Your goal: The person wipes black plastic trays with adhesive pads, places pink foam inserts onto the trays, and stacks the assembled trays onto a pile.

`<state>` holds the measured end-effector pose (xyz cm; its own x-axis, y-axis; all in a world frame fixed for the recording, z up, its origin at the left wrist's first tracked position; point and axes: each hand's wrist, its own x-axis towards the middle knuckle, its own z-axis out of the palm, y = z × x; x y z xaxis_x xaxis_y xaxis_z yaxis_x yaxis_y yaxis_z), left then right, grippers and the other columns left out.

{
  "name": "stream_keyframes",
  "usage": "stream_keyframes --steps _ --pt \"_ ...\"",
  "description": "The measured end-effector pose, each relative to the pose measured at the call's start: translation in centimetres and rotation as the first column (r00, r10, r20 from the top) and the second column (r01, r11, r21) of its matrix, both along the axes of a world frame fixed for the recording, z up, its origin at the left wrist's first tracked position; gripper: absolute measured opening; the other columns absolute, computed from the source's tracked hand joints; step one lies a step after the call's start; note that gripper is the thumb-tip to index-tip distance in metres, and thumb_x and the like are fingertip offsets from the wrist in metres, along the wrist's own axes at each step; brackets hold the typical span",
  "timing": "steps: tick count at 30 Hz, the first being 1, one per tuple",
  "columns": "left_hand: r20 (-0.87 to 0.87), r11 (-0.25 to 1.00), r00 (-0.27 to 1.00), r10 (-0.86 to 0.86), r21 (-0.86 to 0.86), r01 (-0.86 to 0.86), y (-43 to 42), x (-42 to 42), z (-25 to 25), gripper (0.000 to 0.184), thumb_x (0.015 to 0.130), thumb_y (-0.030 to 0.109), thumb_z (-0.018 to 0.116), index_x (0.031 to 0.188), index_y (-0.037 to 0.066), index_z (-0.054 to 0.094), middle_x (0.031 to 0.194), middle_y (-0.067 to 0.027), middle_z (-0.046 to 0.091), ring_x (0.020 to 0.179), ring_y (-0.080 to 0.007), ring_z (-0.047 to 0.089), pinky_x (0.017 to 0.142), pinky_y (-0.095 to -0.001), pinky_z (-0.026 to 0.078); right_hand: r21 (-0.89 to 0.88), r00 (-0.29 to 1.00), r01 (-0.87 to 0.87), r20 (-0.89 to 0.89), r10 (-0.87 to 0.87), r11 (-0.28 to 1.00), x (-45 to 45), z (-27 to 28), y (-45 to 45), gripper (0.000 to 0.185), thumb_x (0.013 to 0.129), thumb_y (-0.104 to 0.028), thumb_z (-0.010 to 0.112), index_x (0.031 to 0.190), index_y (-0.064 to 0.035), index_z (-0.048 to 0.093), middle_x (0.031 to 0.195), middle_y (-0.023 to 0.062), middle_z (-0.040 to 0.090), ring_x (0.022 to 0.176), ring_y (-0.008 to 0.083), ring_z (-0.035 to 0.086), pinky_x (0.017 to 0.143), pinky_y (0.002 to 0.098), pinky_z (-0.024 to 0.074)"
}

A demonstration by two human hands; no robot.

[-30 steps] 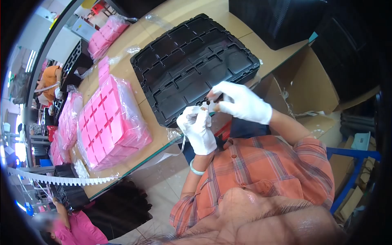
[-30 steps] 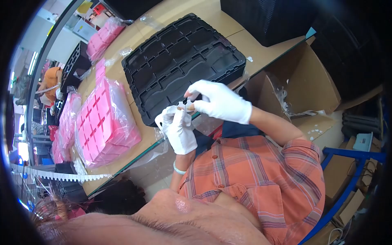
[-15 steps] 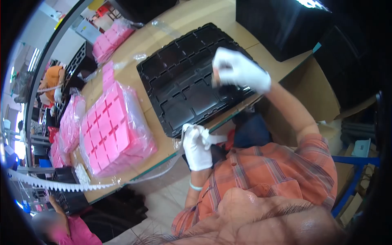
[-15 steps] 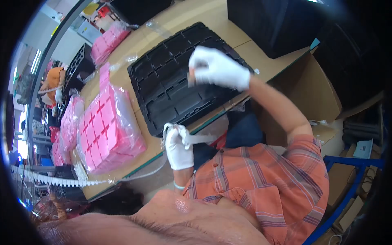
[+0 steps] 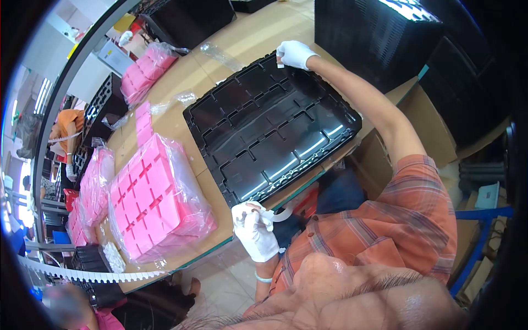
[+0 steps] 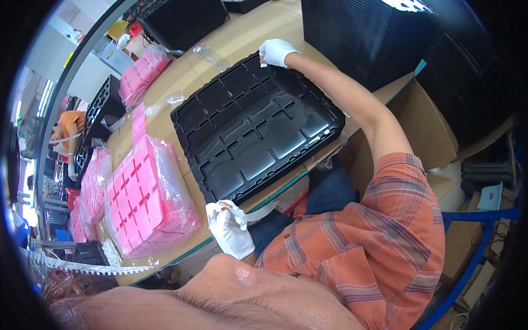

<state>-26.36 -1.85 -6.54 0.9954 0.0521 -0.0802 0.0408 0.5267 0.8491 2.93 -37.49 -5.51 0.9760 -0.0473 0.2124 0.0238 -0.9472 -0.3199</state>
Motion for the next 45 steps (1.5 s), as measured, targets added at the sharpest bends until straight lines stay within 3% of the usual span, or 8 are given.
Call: stream_keyframes --steps 18,22,29,31,35,37,40,45 --pt "-0.315 0.849 0.938 0.141 0.526 0.048 15.1 -6.7 -6.3 0.015 0.08 0.011 0.065 0.09 0.003 0.055 0.073 -0.0097 0.062 0.053 -0.014 0.058 0.049 -0.0254 0.047 -0.115 0.959 -0.191 -0.235 0.161 0.975 -1.9 1.7 0.4 0.019 0.074 -0.022 0.065 0.085 -0.007 0.072 0.082 0.0155 0.069 0.074 0.0327 0.066 0.071 0.0401 0.0517" --pt "-0.741 -0.314 0.67 -0.041 0.646 0.696 16.7 -9.5 -2.8 0.012 0.082 0.015 0.067 0.084 0.004 0.071 0.086 -0.0123 0.071 0.066 -0.0178 0.067 0.065 -0.0288 0.053 0.214 0.917 -0.325 -0.167 0.362 0.921 -10.1 4.1 -1.4 0.017 0.077 -0.02 0.063 0.082 -0.0053 0.069 0.075 0.0145 0.067 0.068 0.029 0.063 0.065 0.0359 0.0506" --pt "0.003 0.634 0.867 -0.498 0.684 0.361 18.4 -7.7 9.7 0.01 0.079 0.01 0.068 0.08 0.0 0.066 0.076 -0.0105 0.067 0.07 -0.0148 0.065 0.065 -0.0261 0.051 -0.215 0.839 0.456 0.426 -0.337 0.864 -29.4 -1.6 -13.5 0.019 0.085 -0.01 0.061 0.102 -0.0004 0.064 0.086 0.0133 0.065 0.083 0.0277 0.064 0.076 0.034 0.0474" --pt "0.103 0.311 0.95 -0.293 0.95 -0.007 16.2 -2.0 12.9 0.012 0.085 0.008 0.061 0.074 0.002 0.061 0.064 -0.007 0.056 0.056 -0.0138 0.053 0.053 -0.028 0.043 0.417 0.83 0.509 -0.005 -0.558 0.753 -30.5 0.0 -13.9 0.017 0.091 -0.016 0.061 0.096 0.0 0.064 0.069 0.0035 0.053 0.065 0.0125 0.051 0.063 0.0275 0.0397" --pt "0.459 -0.198 0.832 -0.312 0.825 -0.529 18.5 15.8 8.0 0.019 0.081 0.022 0.065 0.091 0.006 0.067 0.084 -0.0161 0.064 0.075 -0.033 0.063 0.071 -0.0401 0.051 0.685 0.774 0.274 0.259 -0.577 0.675 -30.0 1.4 -7.5 0.026 0.096 -0.022 0.057 0.079 -0.0017 0.055 0.067 -0.006 0.04 0.063 0.0042 0.034 0.057 0.0227 0.0296" --pt "0.011 -0.424 0.975 -0.222 0.9 -0.106 19.3 21.7 5.7 0.027 0.074 0.028 0.066 0.091 0.008 0.069 0.091 -0.0163 0.067 0.083 -0.0369 0.063 0.076 -0.0439 0.051 0.681 0.853 0.091 0.323 -0.41 0.726 -29.3 1.4 -4.6 0.028 0.097 -0.021 0.055 0.076 -0.0022 0.05 0.069 -0.0058 0.041 0.065 0.0051 0.034 0.057 0.0232 0.0296" --pt "0.177 -0.435 0.963 -0.203 0.865 -0.251 18.8 23.4 3.7 0.025 0.073 0.019 0.068 0.09 0.001 0.068 0.075 -0.0153 0.067 0.072 -0.0278 0.066 0.068 -0.0362 0.052 0.568 0.914 0.017 0.325 -0.243 0.823 -29.2 2.6 0.3 0.028 0.098 -0.018 0.052 0.075 -0.002 0.048 0.069 -0.0037 0.042 0.068 0.0053 0.038 0.06 0.022 0.032" --pt "0.074 0.409 0.997 -0.02 0.91 -0.06 21.4 22.4 2.6 0.018 0.079 0.018 0.066 0.088 0.003 0.068 0.073 -0.0058 0.065 0.06 -0.0134 0.058 0.057 -0.0276 0.048 0.711 0.98 -0.064 0.176 -0.089 0.7 -27.0 2.8 6.0 0.031 0.095 -0.027 0.057 0.073 -0.0063 0.055 0.061 -0.0061 0.041 0.052 0.0008 0.034 0.045 0.0207 0.0228"
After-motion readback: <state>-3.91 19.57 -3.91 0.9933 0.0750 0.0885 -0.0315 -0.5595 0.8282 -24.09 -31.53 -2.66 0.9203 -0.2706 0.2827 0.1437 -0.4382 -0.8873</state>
